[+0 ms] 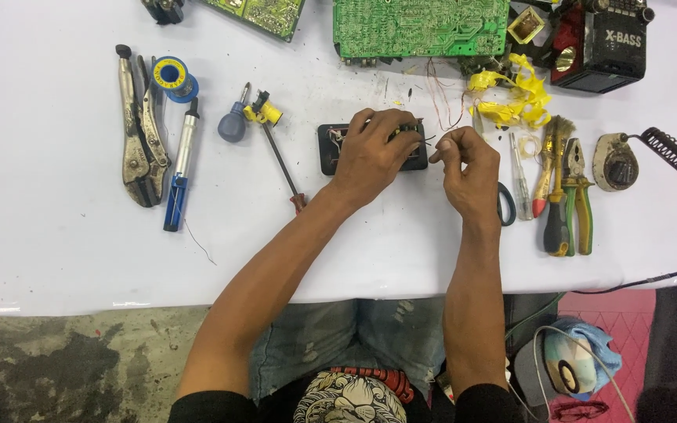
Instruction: The person uses scissors to trim wires on a small black electronic device, then turns the device over to inspect its front panel. They place the device aside and pick up a green circuit board, using a screwdriver to manipulate components on the board.
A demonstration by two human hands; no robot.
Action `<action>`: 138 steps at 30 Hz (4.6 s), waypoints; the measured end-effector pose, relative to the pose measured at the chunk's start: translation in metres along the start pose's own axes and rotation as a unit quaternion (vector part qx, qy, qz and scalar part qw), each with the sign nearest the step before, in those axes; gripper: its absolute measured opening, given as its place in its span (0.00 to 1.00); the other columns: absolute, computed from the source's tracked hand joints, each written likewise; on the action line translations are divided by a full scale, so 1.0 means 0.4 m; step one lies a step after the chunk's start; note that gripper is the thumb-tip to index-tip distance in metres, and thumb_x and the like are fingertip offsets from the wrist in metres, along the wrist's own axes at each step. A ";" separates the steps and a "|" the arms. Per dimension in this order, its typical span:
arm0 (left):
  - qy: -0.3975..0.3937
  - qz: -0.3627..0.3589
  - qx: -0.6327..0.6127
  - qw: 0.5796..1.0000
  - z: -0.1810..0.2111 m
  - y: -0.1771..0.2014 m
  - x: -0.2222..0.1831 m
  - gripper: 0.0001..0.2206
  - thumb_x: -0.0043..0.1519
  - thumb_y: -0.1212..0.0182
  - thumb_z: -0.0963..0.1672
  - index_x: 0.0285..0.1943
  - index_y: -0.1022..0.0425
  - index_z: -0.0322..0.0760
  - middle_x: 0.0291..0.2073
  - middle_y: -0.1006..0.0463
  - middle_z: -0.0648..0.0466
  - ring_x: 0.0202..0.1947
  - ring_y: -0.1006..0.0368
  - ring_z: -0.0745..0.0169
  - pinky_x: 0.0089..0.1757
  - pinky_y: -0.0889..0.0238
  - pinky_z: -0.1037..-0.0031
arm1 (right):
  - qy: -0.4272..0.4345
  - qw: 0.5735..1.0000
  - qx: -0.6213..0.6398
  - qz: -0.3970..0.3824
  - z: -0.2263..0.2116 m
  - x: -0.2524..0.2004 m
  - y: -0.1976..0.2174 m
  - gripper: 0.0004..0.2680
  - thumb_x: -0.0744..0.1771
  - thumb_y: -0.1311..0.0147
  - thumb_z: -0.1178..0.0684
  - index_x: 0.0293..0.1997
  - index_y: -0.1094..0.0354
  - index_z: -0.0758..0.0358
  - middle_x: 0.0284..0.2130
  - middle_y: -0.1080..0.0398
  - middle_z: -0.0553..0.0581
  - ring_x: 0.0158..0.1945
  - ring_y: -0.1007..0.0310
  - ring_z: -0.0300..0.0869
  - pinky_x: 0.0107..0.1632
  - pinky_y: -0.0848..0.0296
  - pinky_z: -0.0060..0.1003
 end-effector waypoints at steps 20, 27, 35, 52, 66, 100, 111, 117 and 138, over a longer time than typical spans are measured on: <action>0.002 -0.013 -0.004 1.000 -0.002 -0.010 -0.007 0.03 0.65 0.35 0.43 0.41 0.20 0.41 0.45 0.24 0.54 0.48 0.25 0.58 0.52 0.42 0.63 | 0.021 1.000 0.001 0.020 -0.023 0.000 -0.018 0.03 0.70 0.41 0.66 0.41 0.24 0.65 0.27 0.26 0.62 0.33 0.22 0.50 0.36 0.26 0.41; -0.004 -0.013 -0.003 1.000 -0.002 0.000 -0.004 0.03 0.65 0.35 0.44 0.42 0.20 0.42 0.47 0.24 0.54 0.50 0.25 0.58 0.51 0.41 0.63 | 0.053 0.998 0.006 0.026 -0.073 0.010 -0.009 0.05 0.72 0.49 0.61 0.49 0.26 0.68 0.33 0.27 0.67 0.39 0.25 0.56 0.40 0.27 0.47; -0.015 -0.009 -0.030 0.999 0.018 0.022 0.001 0.06 0.64 0.34 0.44 0.47 0.21 0.40 0.45 0.24 0.52 0.50 0.25 0.55 0.57 0.42 0.59 | 0.144 0.986 0.053 -0.064 -0.086 0.015 -0.036 0.24 0.66 0.49 0.57 0.73 0.44 0.66 0.62 0.38 0.71 0.66 0.37 0.67 0.61 0.33 0.63; 0.198 -0.361 0.012 0.911 -0.122 0.152 -0.037 0.38 0.47 0.19 0.48 0.68 0.30 0.38 0.55 0.27 0.42 0.59 0.35 0.39 0.51 0.39 0.53 | 0.056 0.986 -0.095 -0.129 -0.058 0.008 -0.063 0.27 0.61 0.36 0.68 0.67 0.40 0.61 0.56 0.29 0.66 0.61 0.30 0.63 0.61 0.35 0.60; 0.081 -0.297 0.009 0.951 -0.082 0.141 -0.049 0.35 0.49 0.21 0.41 0.67 0.34 0.32 0.56 0.32 0.40 0.61 0.37 0.39 0.59 0.37 0.58 | -0.002 0.987 0.113 -0.110 -0.031 0.002 -0.047 0.21 0.66 0.41 0.63 0.67 0.42 0.66 0.69 0.47 0.77 0.70 0.46 0.73 0.68 0.41 0.65; 0.654 -0.003 -0.544 0.526 -0.008 0.103 -0.081 0.50 0.53 0.31 0.60 0.68 0.43 0.11 0.58 0.35 0.18 0.58 0.30 0.25 0.54 0.31 0.48 | 0.462 0.838 -0.209 0.200 -0.048 -0.056 -0.134 0.10 0.65 0.33 0.62 0.47 0.26 0.53 0.46 0.31 0.53 0.51 0.22 0.51 0.56 0.27 0.53; 0.607 0.076 -0.555 0.564 -0.010 0.050 -0.103 0.37 0.53 0.22 0.48 0.63 0.39 0.21 0.45 0.28 0.41 0.47 0.27 0.52 0.49 0.27 0.63 | 0.472 0.826 -0.229 0.206 -0.068 -0.059 -0.155 0.08 0.65 0.34 0.61 0.43 0.24 0.51 0.44 0.30 0.50 0.48 0.22 0.48 0.54 0.26 0.48; 0.618 0.105 -0.542 0.560 -0.083 -0.017 -0.174 0.32 0.51 0.20 0.47 0.58 0.35 0.30 0.40 0.29 0.50 0.42 0.28 0.59 0.42 0.29 0.70 | 0.426 0.874 -0.201 0.119 -0.112 -0.060 -0.180 0.13 0.62 0.33 0.61 0.50 0.28 0.56 0.46 0.32 0.56 0.50 0.25 0.54 0.51 0.26 0.49; 0.476 -0.278 -0.518 0.654 -0.044 0.080 -0.085 0.30 0.47 0.27 0.44 0.62 0.25 0.27 0.43 0.19 0.43 0.46 0.25 0.52 0.45 0.28 0.66 | -0.075 0.942 0.310 -0.104 -0.055 0.014 -0.069 0.30 0.64 0.40 0.45 0.73 0.50 0.63 0.60 0.36 0.74 0.62 0.40 0.60 0.56 0.37 0.56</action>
Point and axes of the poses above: each hand's wrist, its own x-axis towards the middle knuckle, its own y-axis out of the back of the hand, z = x × y, the point moved 5 cm from there along x, towards the middle knuckle
